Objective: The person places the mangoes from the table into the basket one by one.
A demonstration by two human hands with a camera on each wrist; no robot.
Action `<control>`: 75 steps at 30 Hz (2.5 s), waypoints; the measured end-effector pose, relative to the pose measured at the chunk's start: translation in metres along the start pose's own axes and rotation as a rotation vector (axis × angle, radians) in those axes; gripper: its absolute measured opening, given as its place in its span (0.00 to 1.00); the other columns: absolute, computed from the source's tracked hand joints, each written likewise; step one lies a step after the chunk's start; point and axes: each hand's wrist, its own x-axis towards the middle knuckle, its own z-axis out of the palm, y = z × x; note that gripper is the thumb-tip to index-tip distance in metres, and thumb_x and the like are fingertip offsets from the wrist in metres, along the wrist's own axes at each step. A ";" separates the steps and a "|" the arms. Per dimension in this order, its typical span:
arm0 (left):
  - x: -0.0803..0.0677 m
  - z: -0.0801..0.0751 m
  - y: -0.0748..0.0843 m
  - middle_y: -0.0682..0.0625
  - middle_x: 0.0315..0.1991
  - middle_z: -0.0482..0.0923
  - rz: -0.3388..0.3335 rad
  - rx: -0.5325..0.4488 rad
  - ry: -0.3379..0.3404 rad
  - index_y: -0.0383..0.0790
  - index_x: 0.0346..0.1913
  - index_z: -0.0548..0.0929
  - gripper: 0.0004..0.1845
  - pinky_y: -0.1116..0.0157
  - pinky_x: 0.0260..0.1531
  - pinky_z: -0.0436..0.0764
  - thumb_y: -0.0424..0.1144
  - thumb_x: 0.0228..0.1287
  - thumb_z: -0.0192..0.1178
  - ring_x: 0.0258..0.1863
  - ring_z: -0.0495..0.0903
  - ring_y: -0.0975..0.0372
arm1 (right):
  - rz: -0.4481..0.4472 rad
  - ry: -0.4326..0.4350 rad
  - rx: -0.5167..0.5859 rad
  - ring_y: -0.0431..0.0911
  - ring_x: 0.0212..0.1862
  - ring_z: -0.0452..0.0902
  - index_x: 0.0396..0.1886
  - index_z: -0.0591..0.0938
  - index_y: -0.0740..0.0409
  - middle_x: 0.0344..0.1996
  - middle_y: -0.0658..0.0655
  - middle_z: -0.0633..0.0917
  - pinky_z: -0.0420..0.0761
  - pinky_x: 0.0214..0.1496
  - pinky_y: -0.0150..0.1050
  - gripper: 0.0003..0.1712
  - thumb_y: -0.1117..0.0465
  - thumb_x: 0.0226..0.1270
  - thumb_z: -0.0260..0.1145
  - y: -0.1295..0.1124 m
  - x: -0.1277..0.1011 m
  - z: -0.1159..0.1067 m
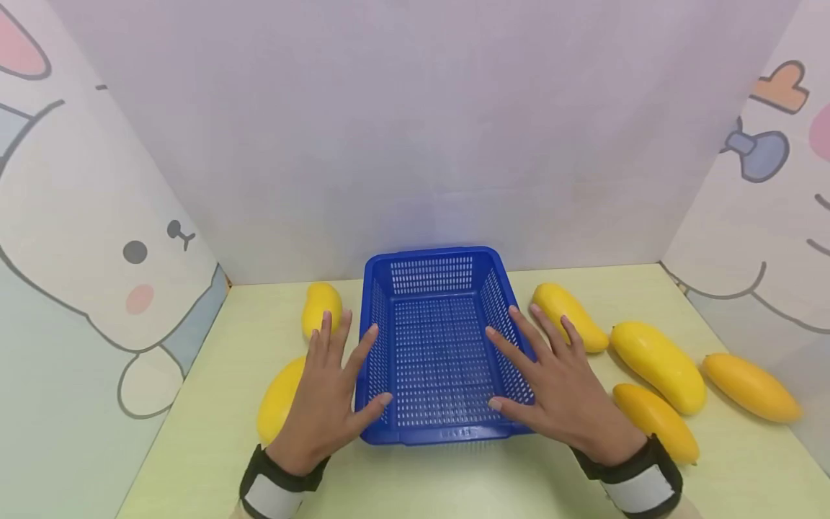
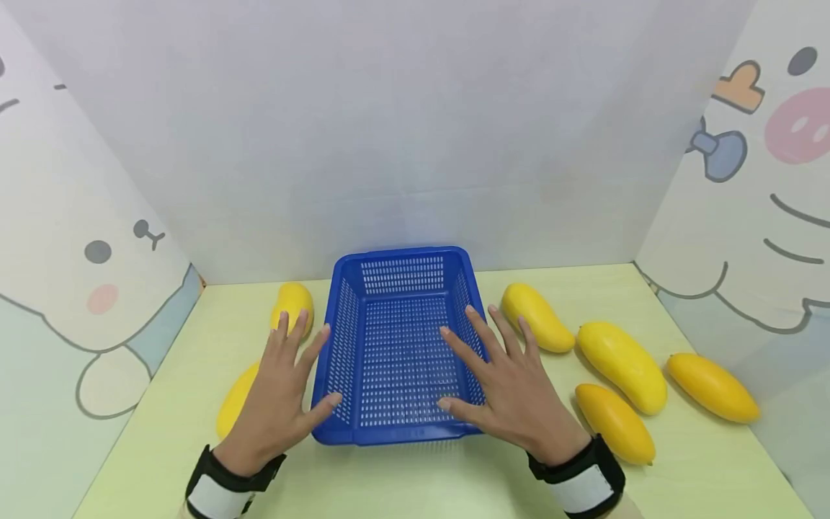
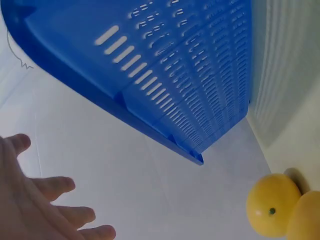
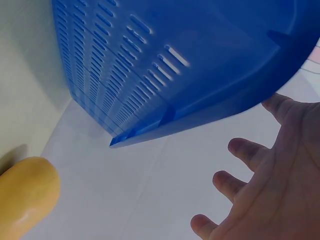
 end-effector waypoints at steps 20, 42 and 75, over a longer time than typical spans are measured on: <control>-0.001 0.017 -0.010 0.47 0.81 0.46 -0.298 -0.511 0.118 0.43 0.81 0.51 0.36 0.39 0.72 0.54 0.39 0.76 0.53 0.79 0.49 0.52 | 0.008 0.032 -0.013 0.62 0.79 0.40 0.82 0.58 0.39 0.80 0.61 0.54 0.37 0.76 0.65 0.52 0.25 0.63 0.58 0.003 0.000 -0.003; 0.000 0.041 -0.015 0.38 0.80 0.49 -0.604 -0.910 -0.008 0.44 0.82 0.41 0.37 0.45 0.72 0.58 0.45 0.81 0.46 0.77 0.54 0.45 | 0.003 0.051 -0.004 0.63 0.79 0.43 0.81 0.59 0.39 0.79 0.63 0.57 0.41 0.75 0.66 0.52 0.26 0.62 0.60 0.002 0.001 -0.003; 0.001 0.051 -0.018 0.37 0.78 0.51 -0.770 -1.313 -0.329 0.47 0.83 0.42 0.37 0.39 0.70 0.57 0.38 0.76 0.43 0.71 0.60 0.42 | 0.012 0.044 -0.003 0.63 0.79 0.42 0.81 0.59 0.39 0.79 0.63 0.56 0.42 0.74 0.66 0.51 0.27 0.63 0.60 0.005 0.002 -0.002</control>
